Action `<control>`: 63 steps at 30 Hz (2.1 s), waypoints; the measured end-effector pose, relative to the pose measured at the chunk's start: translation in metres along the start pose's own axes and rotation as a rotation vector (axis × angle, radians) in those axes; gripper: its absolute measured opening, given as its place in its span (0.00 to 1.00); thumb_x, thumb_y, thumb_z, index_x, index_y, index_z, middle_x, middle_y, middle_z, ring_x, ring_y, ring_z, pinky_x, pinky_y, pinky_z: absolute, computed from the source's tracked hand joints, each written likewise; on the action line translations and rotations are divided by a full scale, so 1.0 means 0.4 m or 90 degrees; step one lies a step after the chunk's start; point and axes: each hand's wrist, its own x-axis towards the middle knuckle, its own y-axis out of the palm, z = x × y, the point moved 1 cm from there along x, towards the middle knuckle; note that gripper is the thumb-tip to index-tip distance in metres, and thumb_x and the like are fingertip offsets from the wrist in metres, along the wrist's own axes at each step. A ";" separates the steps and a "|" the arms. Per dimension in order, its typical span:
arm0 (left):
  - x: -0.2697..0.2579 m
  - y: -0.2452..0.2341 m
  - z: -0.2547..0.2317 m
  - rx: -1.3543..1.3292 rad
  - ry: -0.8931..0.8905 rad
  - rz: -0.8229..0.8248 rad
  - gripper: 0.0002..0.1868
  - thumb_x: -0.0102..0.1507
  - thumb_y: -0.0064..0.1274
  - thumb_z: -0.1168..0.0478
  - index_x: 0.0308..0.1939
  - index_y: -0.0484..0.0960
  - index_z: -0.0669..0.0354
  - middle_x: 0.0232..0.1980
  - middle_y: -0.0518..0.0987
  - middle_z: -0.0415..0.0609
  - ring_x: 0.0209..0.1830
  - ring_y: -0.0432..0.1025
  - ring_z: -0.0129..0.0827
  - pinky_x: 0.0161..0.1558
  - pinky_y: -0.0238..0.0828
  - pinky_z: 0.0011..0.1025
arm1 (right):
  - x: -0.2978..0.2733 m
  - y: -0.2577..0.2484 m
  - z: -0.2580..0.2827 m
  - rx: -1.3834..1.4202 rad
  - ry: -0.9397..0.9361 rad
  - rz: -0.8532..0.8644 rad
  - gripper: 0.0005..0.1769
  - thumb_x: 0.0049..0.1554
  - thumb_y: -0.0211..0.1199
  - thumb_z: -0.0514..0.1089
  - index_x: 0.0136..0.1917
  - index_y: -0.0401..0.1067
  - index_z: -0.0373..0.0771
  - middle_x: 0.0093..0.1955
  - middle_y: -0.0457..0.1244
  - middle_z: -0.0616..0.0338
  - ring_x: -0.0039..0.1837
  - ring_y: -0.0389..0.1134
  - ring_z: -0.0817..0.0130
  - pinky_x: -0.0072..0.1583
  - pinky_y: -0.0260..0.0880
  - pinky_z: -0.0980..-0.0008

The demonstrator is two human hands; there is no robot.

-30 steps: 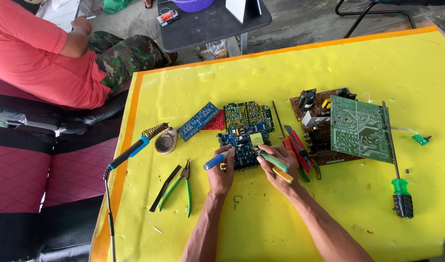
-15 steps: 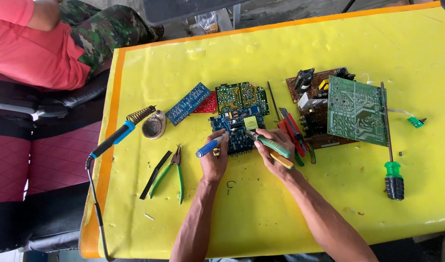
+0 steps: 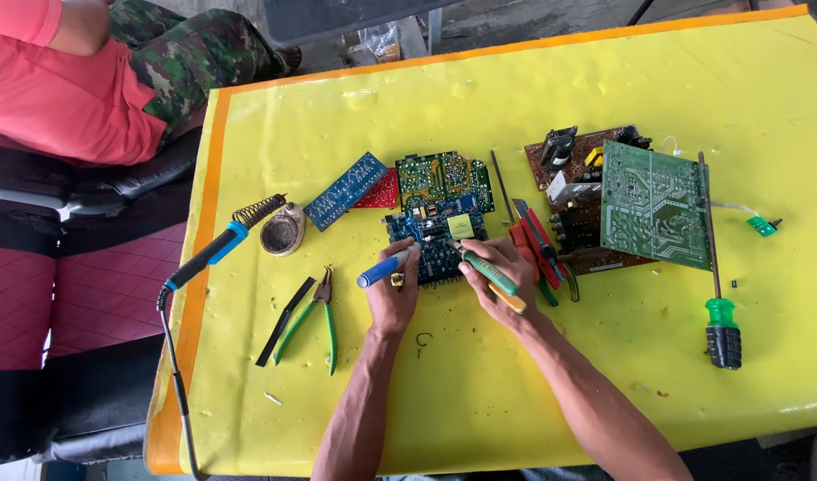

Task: The person uses a soldering iron and a desoldering pump to remove components from a circuit board. They repeatedly heat solder joints and use the pump to extract molten solder, working on various points of the board.

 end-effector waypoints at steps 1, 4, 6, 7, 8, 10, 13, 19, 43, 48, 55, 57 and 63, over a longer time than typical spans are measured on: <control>-0.001 0.002 0.003 0.001 0.001 -0.002 0.11 0.67 0.59 0.61 0.53 0.83 0.57 0.45 0.87 0.54 0.36 0.84 0.41 0.31 0.82 0.30 | -0.002 -0.003 -0.008 0.002 -0.002 0.000 0.15 0.56 0.73 0.43 0.57 0.83 0.44 0.45 0.68 0.54 0.45 0.74 0.59 0.49 0.77 0.62; -0.004 -0.004 0.002 0.008 0.023 -0.025 0.12 0.66 0.60 0.60 0.53 0.83 0.57 0.46 0.87 0.54 0.35 0.84 0.41 0.29 0.81 0.28 | -0.003 -0.009 -0.011 0.008 0.005 0.004 0.15 0.56 0.73 0.43 0.57 0.82 0.43 0.44 0.67 0.54 0.44 0.74 0.60 0.48 0.77 0.63; -0.002 -0.009 -0.011 -0.022 -0.029 0.009 0.12 0.67 0.59 0.60 0.53 0.82 0.59 0.45 0.87 0.55 0.36 0.84 0.42 0.31 0.82 0.30 | 0.005 -0.015 0.013 -0.013 -0.004 -0.005 0.15 0.56 0.73 0.43 0.58 0.82 0.42 0.44 0.67 0.54 0.44 0.73 0.60 0.48 0.76 0.63; -0.004 -0.010 -0.010 -0.021 -0.029 0.008 0.12 0.67 0.59 0.60 0.53 0.82 0.59 0.45 0.87 0.55 0.36 0.84 0.42 0.31 0.82 0.30 | 0.002 -0.014 0.013 -0.012 -0.004 -0.004 0.15 0.56 0.73 0.43 0.58 0.82 0.42 0.44 0.67 0.54 0.44 0.73 0.60 0.48 0.76 0.63; -0.005 -0.011 -0.009 -0.019 -0.022 0.005 0.12 0.67 0.58 0.60 0.53 0.82 0.59 0.45 0.87 0.55 0.35 0.84 0.42 0.31 0.82 0.30 | 0.000 -0.013 0.012 -0.011 -0.002 0.005 0.15 0.56 0.73 0.43 0.58 0.82 0.43 0.44 0.67 0.53 0.45 0.74 0.59 0.49 0.76 0.63; -0.004 -0.011 -0.011 -0.016 -0.013 0.005 0.12 0.67 0.58 0.60 0.54 0.82 0.59 0.45 0.87 0.55 0.35 0.84 0.42 0.31 0.82 0.30 | 0.001 -0.016 0.018 -0.012 0.001 0.011 0.15 0.56 0.73 0.43 0.58 0.82 0.44 0.45 0.67 0.53 0.46 0.74 0.58 0.49 0.76 0.63; -0.007 -0.007 -0.010 -0.020 -0.017 0.010 0.12 0.67 0.58 0.61 0.54 0.82 0.59 0.46 0.87 0.55 0.36 0.84 0.43 0.32 0.82 0.30 | 0.002 -0.021 0.020 0.006 0.019 0.001 0.16 0.56 0.73 0.42 0.59 0.82 0.43 0.45 0.67 0.53 0.46 0.74 0.60 0.50 0.76 0.62; -0.003 -0.008 -0.011 -0.015 -0.004 0.024 0.12 0.67 0.58 0.62 0.53 0.81 0.61 0.47 0.87 0.58 0.36 0.84 0.47 0.32 0.83 0.35 | -0.012 -0.013 -0.001 -0.017 0.009 0.000 0.16 0.56 0.73 0.41 0.58 0.82 0.44 0.44 0.67 0.52 0.45 0.73 0.58 0.48 0.77 0.61; 0.000 -0.013 -0.007 -0.049 -0.016 -0.002 0.11 0.67 0.58 0.62 0.52 0.83 0.57 0.41 0.87 0.53 0.32 0.84 0.37 0.29 0.81 0.26 | -0.012 -0.017 -0.001 -0.004 0.020 -0.031 0.15 0.57 0.72 0.42 0.58 0.82 0.43 0.44 0.67 0.54 0.46 0.73 0.60 0.52 0.75 0.62; 0.007 -0.015 -0.005 -0.056 -0.005 -0.012 0.11 0.67 0.58 0.62 0.52 0.83 0.60 0.41 0.87 0.55 0.31 0.84 0.38 0.29 0.81 0.27 | -0.015 -0.021 -0.006 -0.012 0.021 -0.022 0.15 0.56 0.72 0.45 0.58 0.82 0.47 0.44 0.67 0.57 0.46 0.73 0.61 0.52 0.75 0.63; 0.004 -0.012 0.009 -0.043 0.026 -0.021 0.11 0.67 0.58 0.63 0.52 0.83 0.61 0.41 0.87 0.55 0.32 0.83 0.37 0.27 0.80 0.26 | -0.022 -0.018 -0.026 -0.016 0.022 -0.033 0.15 0.57 0.72 0.43 0.58 0.82 0.45 0.44 0.67 0.56 0.45 0.72 0.62 0.51 0.75 0.64; 0.007 -0.014 0.006 -0.037 0.025 -0.032 0.10 0.67 0.58 0.62 0.51 0.83 0.58 0.38 0.86 0.49 0.29 0.81 0.29 0.26 0.75 0.17 | -0.028 -0.020 -0.026 0.006 0.009 -0.036 0.15 0.57 0.71 0.43 0.58 0.82 0.43 0.42 0.66 0.54 0.44 0.73 0.60 0.51 0.75 0.63; 0.004 -0.010 0.006 -0.052 0.036 -0.022 0.09 0.66 0.59 0.63 0.51 0.84 0.59 0.39 0.86 0.53 0.30 0.82 0.34 0.27 0.78 0.22 | -0.012 -0.031 -0.002 -0.022 0.002 -0.035 0.14 0.58 0.71 0.41 0.58 0.81 0.41 0.44 0.66 0.53 0.46 0.73 0.55 0.51 0.75 0.61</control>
